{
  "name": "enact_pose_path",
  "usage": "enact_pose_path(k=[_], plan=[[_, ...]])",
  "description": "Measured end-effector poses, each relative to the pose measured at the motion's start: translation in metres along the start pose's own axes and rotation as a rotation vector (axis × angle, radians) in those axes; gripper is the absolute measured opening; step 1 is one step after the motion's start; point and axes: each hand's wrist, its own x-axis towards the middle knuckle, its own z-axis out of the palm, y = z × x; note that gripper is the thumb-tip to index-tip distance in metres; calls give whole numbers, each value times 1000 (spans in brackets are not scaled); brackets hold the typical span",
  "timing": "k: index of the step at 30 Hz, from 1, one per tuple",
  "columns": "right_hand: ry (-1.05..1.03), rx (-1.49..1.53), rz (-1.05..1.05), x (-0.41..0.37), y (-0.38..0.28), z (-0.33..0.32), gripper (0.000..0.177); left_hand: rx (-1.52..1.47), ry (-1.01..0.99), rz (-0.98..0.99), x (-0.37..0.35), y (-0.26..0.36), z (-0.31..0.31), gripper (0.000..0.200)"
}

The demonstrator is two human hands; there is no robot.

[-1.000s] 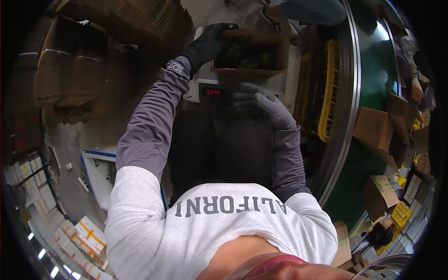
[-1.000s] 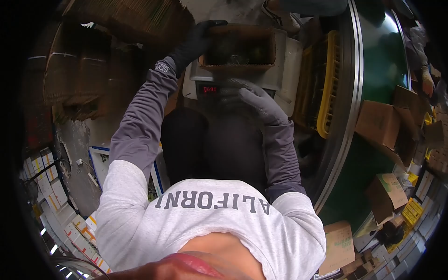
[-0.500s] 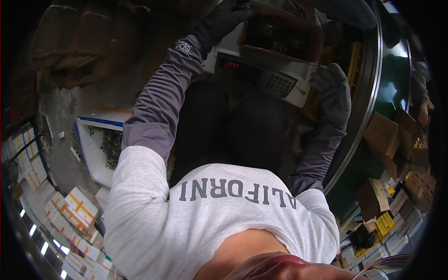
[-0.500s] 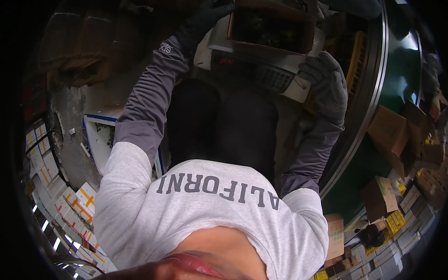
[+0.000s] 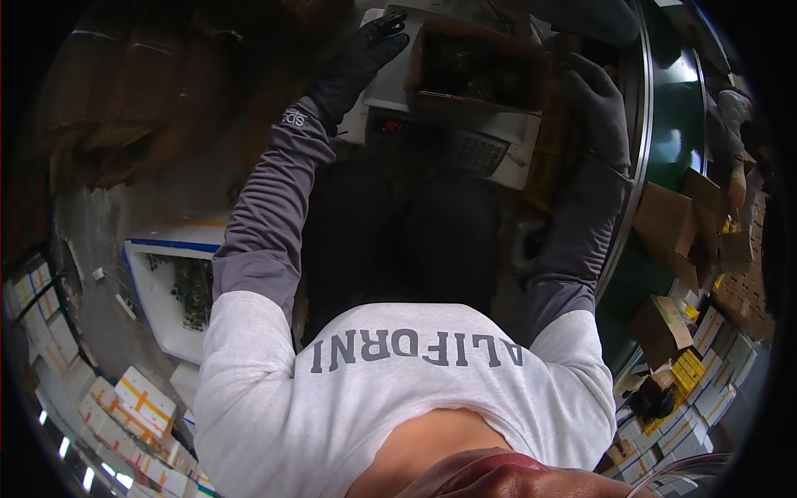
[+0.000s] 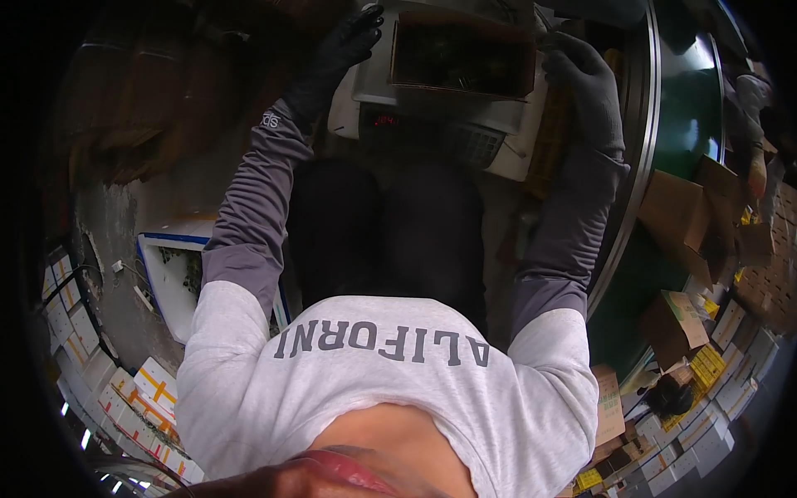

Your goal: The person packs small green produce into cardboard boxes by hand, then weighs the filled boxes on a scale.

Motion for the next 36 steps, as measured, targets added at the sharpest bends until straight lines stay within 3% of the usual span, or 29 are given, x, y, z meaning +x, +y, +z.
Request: enact_pose_path(k=[3,4,5,6,7,8,9,11,12,15,16,19,22,25,26,29,30,33,34,36], plan=[[-106,90,207,23,46,4,44,-205,-39,-88,3,5,8,52],[-141,134,268,26,51,13,46,-141,-40,-125,5,7,16,56],[-270,32,279,28,55,24,49,-83,-55,-102,10,1,29,62],[-325,-120,154,42,96,35,48,-24,-69,-76,17,-11,45,68],[-301,-74,204,48,105,41,48,36,-82,-48,23,-16,55,74],[-277,-26,250,53,109,49,48,-79,-48,-103,30,-16,55,69],[-253,24,295,57,108,56,48,-8,-48,-109,32,-13,54,67],[-153,-52,199,45,84,62,46,139,-46,-124,32,-5,46,65],[-106,-92,147,43,74,62,45,19,3,-72,34,-6,44,55],[101,20,-214,52,88,64,41,7,-51,0,43,-8,35,46],[67,87,-230,57,93,63,34,218,-8,103,44,-8,36,35],[114,-122,-372,60,99,59,39,728,-46,516,43,5,28,39],[-36,-1185,-814,57,86,22,57,1349,-341,645,32,28,8,53],[-140,-1457,-1074,55,75,2,75,1829,-442,802,26,44,8,80],[-267,-1580,-975,49,68,-2,82,1571,-554,534,22,52,12,90],[-359,-930,-571,30,71,12,84,955,-511,428,25,37,15,94],[-379,-692,-466,29,75,15,83,869,-467,470,26,26,13,85],[-174,-194,-353,22,96,40,70,647,-265,320,13,21,31,72],[-107,-106,-319,19,102,51,66,622,-227,316,9,24,38,60],[27,65,-258,16,106,67,57,836,-229,379,12,24,37,59]])
